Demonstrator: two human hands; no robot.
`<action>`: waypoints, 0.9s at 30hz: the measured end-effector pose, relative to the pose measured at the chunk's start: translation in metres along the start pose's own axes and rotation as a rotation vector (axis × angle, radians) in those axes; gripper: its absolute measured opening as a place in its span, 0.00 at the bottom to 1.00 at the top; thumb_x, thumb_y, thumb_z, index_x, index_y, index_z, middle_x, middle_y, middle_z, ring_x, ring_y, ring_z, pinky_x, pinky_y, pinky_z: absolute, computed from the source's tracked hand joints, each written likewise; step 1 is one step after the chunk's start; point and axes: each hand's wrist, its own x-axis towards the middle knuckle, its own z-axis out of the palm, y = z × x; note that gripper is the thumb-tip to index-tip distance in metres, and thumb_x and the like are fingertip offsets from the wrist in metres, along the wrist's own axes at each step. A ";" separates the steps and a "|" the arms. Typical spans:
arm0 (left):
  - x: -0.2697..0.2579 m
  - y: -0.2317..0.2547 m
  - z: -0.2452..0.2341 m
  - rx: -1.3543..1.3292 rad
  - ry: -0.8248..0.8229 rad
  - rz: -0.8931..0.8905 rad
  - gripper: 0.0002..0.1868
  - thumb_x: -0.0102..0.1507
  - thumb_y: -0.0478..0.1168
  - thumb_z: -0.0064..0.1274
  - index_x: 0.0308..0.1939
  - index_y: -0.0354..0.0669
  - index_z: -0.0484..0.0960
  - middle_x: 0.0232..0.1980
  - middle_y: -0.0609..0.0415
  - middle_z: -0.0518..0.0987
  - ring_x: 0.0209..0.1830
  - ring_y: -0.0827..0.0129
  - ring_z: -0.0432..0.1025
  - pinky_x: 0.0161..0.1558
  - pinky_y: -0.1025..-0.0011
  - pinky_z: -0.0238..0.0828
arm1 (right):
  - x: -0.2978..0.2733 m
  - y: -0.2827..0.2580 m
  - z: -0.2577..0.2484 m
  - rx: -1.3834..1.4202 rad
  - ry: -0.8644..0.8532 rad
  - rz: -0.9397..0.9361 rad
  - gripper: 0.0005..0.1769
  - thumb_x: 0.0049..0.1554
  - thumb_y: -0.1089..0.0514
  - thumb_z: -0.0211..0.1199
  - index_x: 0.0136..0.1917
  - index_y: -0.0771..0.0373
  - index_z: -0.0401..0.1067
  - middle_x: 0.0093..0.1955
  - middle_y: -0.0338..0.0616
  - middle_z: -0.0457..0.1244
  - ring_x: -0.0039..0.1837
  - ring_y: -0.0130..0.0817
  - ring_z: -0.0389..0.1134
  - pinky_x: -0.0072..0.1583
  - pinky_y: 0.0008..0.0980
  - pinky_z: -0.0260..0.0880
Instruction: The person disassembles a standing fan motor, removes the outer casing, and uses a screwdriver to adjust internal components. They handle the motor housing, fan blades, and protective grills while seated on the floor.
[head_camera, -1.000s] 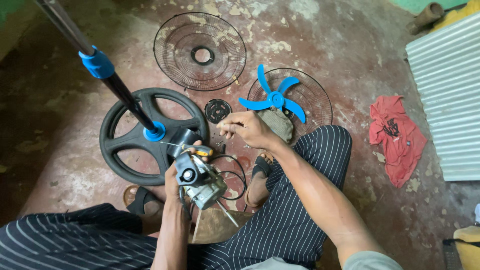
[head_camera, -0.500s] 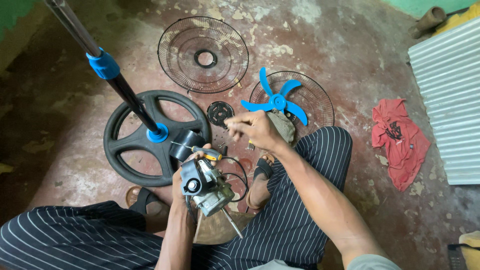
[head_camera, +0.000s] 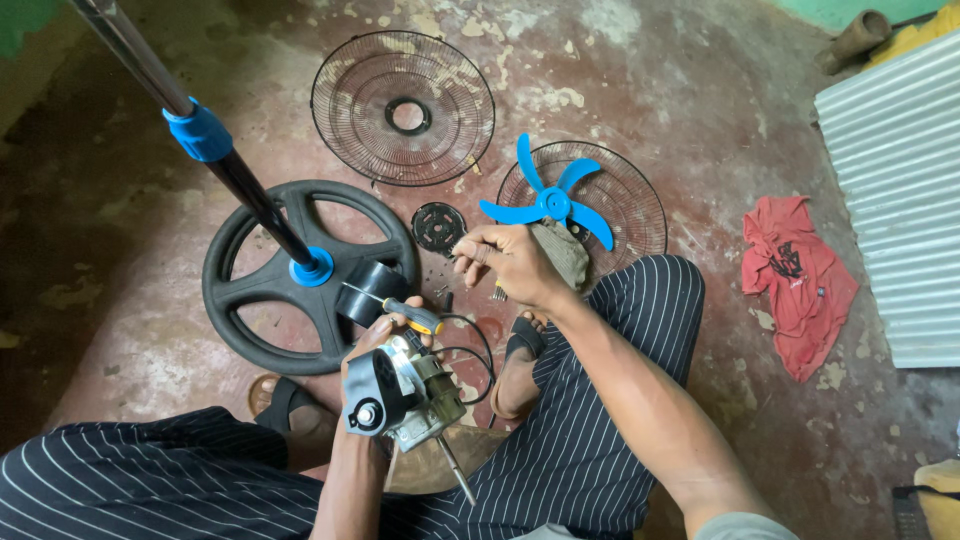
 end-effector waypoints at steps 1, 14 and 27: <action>-0.001 0.000 0.001 0.005 -0.013 -0.003 0.22 0.69 0.43 0.46 0.61 0.28 0.73 0.42 0.33 0.78 0.40 0.52 0.78 0.46 0.53 0.80 | -0.001 -0.001 0.002 -0.029 0.003 0.008 0.11 0.64 0.60 0.58 0.48 0.69 0.77 0.39 0.42 0.71 0.36 0.24 0.71 0.41 0.25 0.72; -0.002 -0.001 0.007 -0.014 0.055 -0.046 0.25 0.67 0.43 0.49 0.64 0.31 0.73 0.40 0.37 0.79 0.34 0.54 0.78 0.41 0.56 0.80 | -0.004 -0.012 0.007 -0.026 0.004 0.081 0.09 0.58 0.62 0.67 0.45 0.73 0.80 0.37 0.51 0.71 0.33 0.29 0.70 0.36 0.27 0.71; 0.003 0.000 -0.010 -0.038 0.018 -0.033 0.19 0.69 0.40 0.46 0.61 0.31 0.72 0.42 0.34 0.78 0.36 0.55 0.78 0.37 0.65 0.78 | 0.000 0.001 -0.007 0.529 -0.021 0.134 0.11 0.57 0.61 0.70 0.44 0.74 0.76 0.35 0.54 0.69 0.33 0.37 0.71 0.34 0.35 0.74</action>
